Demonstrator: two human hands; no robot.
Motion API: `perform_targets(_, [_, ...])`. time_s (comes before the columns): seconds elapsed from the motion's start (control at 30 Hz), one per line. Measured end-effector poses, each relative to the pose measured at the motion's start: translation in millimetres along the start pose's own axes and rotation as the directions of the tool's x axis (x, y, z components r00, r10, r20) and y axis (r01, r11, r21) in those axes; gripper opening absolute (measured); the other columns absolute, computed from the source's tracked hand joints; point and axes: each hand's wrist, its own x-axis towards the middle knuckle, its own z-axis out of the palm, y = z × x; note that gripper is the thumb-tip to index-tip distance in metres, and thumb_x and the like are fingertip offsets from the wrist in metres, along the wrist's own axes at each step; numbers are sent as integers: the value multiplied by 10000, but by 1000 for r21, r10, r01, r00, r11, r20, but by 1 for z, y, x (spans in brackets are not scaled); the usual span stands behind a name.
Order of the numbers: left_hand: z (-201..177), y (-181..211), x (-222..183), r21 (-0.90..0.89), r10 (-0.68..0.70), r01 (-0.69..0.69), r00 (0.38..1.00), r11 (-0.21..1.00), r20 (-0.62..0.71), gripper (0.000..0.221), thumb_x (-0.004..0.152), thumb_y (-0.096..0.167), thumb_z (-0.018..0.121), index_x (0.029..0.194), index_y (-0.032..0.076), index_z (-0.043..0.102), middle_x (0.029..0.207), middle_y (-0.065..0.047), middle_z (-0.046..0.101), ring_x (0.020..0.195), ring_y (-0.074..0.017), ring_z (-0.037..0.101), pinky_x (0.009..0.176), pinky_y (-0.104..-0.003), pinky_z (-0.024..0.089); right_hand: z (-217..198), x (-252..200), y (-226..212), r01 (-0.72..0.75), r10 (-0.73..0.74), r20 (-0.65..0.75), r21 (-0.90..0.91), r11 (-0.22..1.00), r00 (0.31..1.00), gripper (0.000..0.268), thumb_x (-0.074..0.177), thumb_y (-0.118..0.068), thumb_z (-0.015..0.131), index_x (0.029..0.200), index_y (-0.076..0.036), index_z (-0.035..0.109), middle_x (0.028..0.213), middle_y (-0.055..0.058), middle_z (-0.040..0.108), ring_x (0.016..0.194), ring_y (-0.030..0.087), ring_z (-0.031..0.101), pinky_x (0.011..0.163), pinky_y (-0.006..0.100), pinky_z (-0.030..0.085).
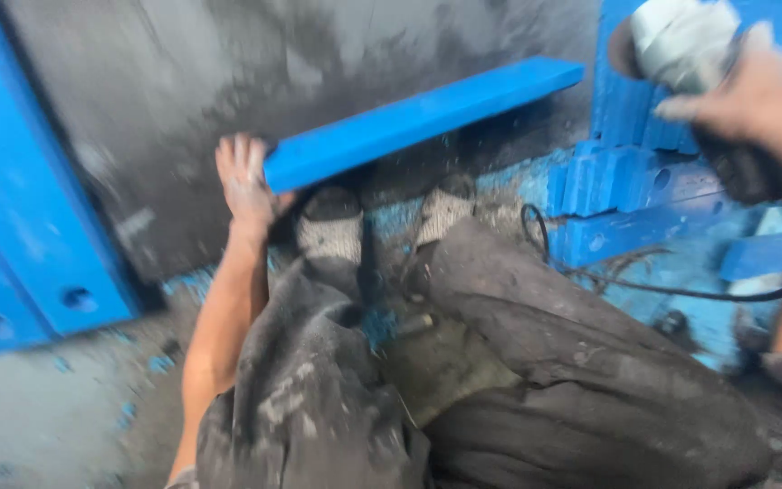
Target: Grinding the edges of blue plastic parts using an angle grinder.
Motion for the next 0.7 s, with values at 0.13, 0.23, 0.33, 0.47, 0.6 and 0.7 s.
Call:
perform_targets(0.13, [-11,-5,17,69,68,-68,998,995,9,522,637,341,887,982,58,615,989,-160,632,1002,-402,605,911,-536,443,-34,-128,-72,-148,186,-230,174,974,955,963,684,-604,932,1242,70,531,1148,340,694,1069,515,677,889,567,543])
perform_targets(0.23, [-59,30,51,18,128,-130,985,991,112,448,669,314,877,953,86,616,948,-129,662,917,-367,663,821,-507,515,-33,-193,-88,-128,255,-339,354,926,906,904,691,-570,914,1222,53,532,1122,314,703,1059,500,690,885,559,547])
perform_targets(0.33, [-118,88,105,-23,295,-297,932,955,210,470,714,295,863,1048,78,613,961,-148,676,828,-381,683,702,-485,549,-43,-232,-92,-78,294,-430,452,889,853,874,701,-547,909,1238,26,525,1092,307,701,1047,502,685,870,566,546])
perform_targets(0.47, [-189,219,176,42,521,-557,799,830,300,519,719,279,861,1061,64,535,937,-178,670,814,-417,678,686,-506,543,-56,-273,-95,-14,307,-546,474,880,779,854,726,-527,920,1239,19,510,1078,309,693,1028,518,670,836,583,538])
perform_targets(0.6, [-210,338,180,72,431,-483,832,873,350,578,666,276,861,1112,88,546,847,-212,693,794,-446,685,690,-541,544,-69,-311,-99,143,297,-672,518,844,679,834,757,-479,928,1277,14,501,1099,295,697,1027,513,672,841,576,541])
perform_targets(0.7, [-197,366,161,116,342,-406,868,907,360,527,652,208,809,1109,101,569,848,-220,713,807,-449,694,712,-544,552,-69,-339,-93,210,289,-693,540,815,660,811,772,-456,932,1281,14,510,1123,278,706,1043,484,690,867,548,554])
